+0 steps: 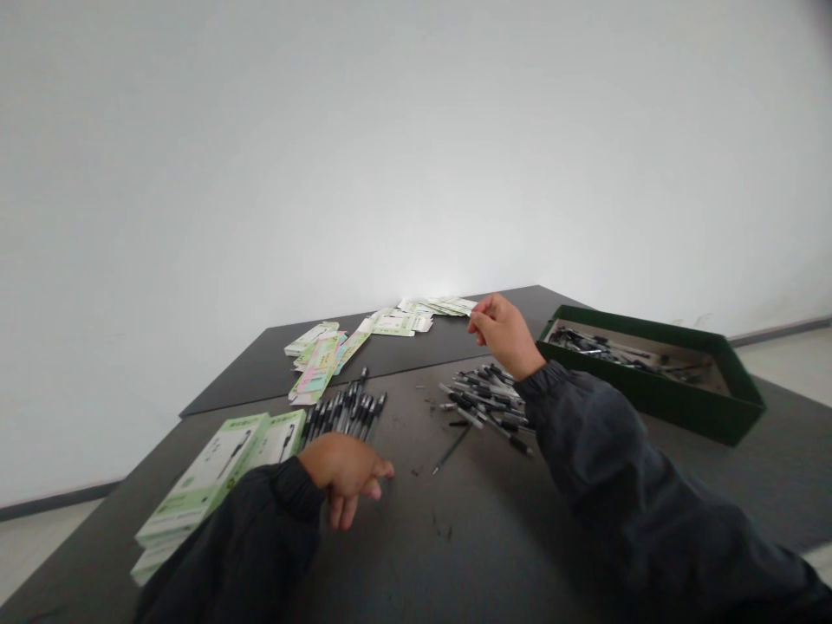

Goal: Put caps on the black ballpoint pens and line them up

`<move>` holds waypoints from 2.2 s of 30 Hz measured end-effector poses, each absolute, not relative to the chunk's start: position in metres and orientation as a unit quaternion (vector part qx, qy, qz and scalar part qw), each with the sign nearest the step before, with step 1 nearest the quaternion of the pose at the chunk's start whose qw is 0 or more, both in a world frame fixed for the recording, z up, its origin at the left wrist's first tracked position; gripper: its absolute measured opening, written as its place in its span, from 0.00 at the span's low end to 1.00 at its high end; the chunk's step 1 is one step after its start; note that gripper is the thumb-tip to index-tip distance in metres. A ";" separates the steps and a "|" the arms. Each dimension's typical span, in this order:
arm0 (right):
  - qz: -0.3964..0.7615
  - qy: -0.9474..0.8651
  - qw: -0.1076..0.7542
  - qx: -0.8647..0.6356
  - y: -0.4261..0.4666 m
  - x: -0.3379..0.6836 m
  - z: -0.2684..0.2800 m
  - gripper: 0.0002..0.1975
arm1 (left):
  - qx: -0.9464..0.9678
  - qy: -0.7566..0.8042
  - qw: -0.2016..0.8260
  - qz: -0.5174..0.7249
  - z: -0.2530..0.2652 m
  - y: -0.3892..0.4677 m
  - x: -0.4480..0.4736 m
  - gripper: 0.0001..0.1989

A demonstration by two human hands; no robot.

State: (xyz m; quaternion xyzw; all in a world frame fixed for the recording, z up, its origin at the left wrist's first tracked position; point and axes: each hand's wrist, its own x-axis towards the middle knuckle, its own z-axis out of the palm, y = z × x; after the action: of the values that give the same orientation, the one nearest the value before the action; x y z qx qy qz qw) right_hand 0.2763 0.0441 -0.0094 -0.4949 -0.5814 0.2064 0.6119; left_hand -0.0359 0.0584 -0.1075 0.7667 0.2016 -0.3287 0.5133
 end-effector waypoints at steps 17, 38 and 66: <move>0.063 -0.713 0.214 -0.665 0.046 0.292 -0.082 0.09 | 0.835 0.407 0.089 -0.358 -0.012 0.000 0.010 0.32; 0.030 -0.756 0.151 -0.636 0.043 0.285 -0.089 0.12 | 0.847 0.407 0.074 -0.332 -0.026 0.012 0.003 0.32; 0.021 -0.779 0.074 -0.622 0.044 0.267 -0.104 0.12 | 0.829 0.429 0.070 -0.352 -0.020 0.005 0.014 0.31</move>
State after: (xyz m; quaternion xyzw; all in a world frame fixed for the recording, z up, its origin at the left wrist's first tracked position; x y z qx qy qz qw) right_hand 0.2674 0.0437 -0.1035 -0.6224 -0.7790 0.0210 0.0736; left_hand 0.0140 0.0055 -0.0197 0.8292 0.4287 -0.3518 0.0703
